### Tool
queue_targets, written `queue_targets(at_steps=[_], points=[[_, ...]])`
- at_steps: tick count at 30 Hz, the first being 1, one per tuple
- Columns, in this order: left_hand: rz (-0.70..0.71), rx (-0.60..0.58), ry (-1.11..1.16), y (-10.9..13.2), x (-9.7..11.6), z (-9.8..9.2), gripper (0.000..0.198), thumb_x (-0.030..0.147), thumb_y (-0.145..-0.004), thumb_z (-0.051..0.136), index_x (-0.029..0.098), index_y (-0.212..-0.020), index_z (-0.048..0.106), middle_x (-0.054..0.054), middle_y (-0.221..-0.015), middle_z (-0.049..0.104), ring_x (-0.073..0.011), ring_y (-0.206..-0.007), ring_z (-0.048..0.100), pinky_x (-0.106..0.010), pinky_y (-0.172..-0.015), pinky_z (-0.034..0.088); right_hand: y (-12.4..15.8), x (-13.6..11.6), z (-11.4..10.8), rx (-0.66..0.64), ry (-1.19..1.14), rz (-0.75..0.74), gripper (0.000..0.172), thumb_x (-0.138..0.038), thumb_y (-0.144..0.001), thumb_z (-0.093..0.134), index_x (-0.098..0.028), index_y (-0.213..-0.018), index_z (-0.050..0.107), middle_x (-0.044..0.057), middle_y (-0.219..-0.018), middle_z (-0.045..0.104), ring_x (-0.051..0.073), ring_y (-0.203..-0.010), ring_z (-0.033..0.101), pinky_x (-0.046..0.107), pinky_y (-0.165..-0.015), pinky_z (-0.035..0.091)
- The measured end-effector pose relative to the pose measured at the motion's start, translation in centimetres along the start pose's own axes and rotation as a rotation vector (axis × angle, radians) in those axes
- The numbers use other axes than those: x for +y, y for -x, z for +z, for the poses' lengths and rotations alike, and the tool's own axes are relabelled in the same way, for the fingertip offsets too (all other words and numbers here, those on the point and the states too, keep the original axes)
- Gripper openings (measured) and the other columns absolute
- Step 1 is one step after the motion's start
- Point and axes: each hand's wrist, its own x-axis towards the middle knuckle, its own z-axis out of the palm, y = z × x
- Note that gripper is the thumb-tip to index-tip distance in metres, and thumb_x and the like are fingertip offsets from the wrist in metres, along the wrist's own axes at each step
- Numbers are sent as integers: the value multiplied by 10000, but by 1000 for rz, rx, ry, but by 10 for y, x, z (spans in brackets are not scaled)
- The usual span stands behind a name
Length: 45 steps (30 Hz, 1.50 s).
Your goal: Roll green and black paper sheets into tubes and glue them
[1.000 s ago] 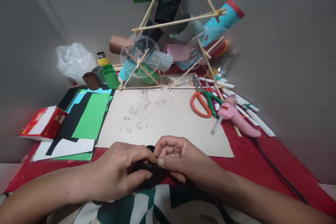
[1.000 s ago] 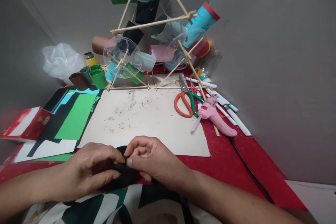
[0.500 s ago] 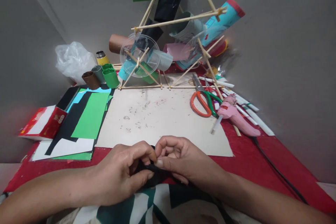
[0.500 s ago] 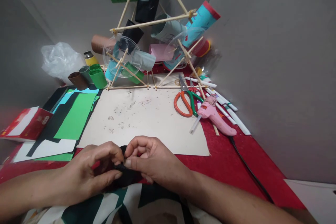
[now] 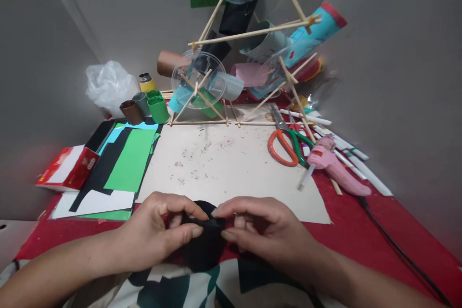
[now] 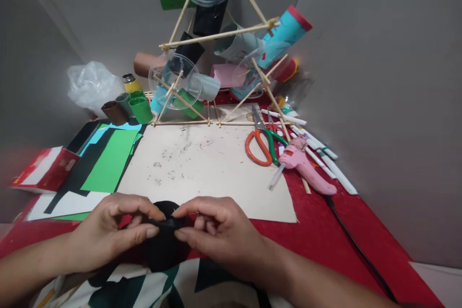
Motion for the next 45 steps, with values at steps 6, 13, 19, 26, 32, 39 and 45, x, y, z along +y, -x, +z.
queue_targets(at_steps=[6, 13, 19, 26, 32, 39, 45], points=[[-46, -33, 135, 2, -2, 1, 185, 290, -798, 647, 147, -894, 714, 81, -463, 362, -67, -451, 316, -191, -460, 280, -2, 8, 5, -71, 113, -145, 63, -189, -810, 665, -148, -859, 664, -52, -547, 530, 58, -456, 435, 155, -420, 334], [-47, -56, 152, 3, -2, 3, 198, 280, -794, 641, 118, -868, 729, 29, -509, 505, -68, -441, 401, -187, -435, 307, -1, 8, 5, 35, 375, -439, 48, -151, -811, 680, -129, -844, 707, -4, -606, 637, 76, -508, 553, 157, -491, 422], [28, -100, 107, 4, -6, 2, 217, 277, -848, 593, 106, -841, 727, -48, -684, 622, -95, -549, 516, -201, -499, 383, 0, 13, 9, 27, 386, -471, 54, -150, -834, 666, -133, -844, 716, 10, -630, 664, 77, -519, 570, 163, -490, 417], [29, -218, 22, 4, -2, 0, 215, 257, -889, 527, 120, -811, 673, -33, -710, 585, -121, -655, 521, -223, -591, 401, 0, 10, 10, -57, 355, -349, 131, -147, -858, 624, -153, -741, 685, -12, -601, 613, 79, -530, 544, 173, -505, 401], [75, -254, 80, -2, -2, -4, 209, 268, -898, 537, 125, -864, 685, -20, -752, 573, -97, -644, 486, -203, -587, 384, -5, 9, 3, -103, 78, -205, 124, -141, -843, 630, -161, -725, 666, 11, -810, 596, 64, -565, 538, 172, -529, 441], [43, -201, 153, -5, -4, -12, 213, 315, -837, 634, 132, -922, 703, 56, -572, 420, -67, -527, 325, -179, -492, 273, -8, 2, -7, -29, -30, -167, 166, -267, -847, 666, -169, -714, 651, 12, -804, 566, 84, -617, 516, 200, -553, 425], [85, -185, 174, -5, 3, -8, 177, 258, -832, 609, 120, -878, 710, 50, -571, 445, -69, -530, 334, -181, -495, 276, -11, 3, -4, -26, 46, -185, 169, -319, -815, 701, -163, -749, 693, 38, -801, 610, 116, -648, 524, 238, -576, 419]])
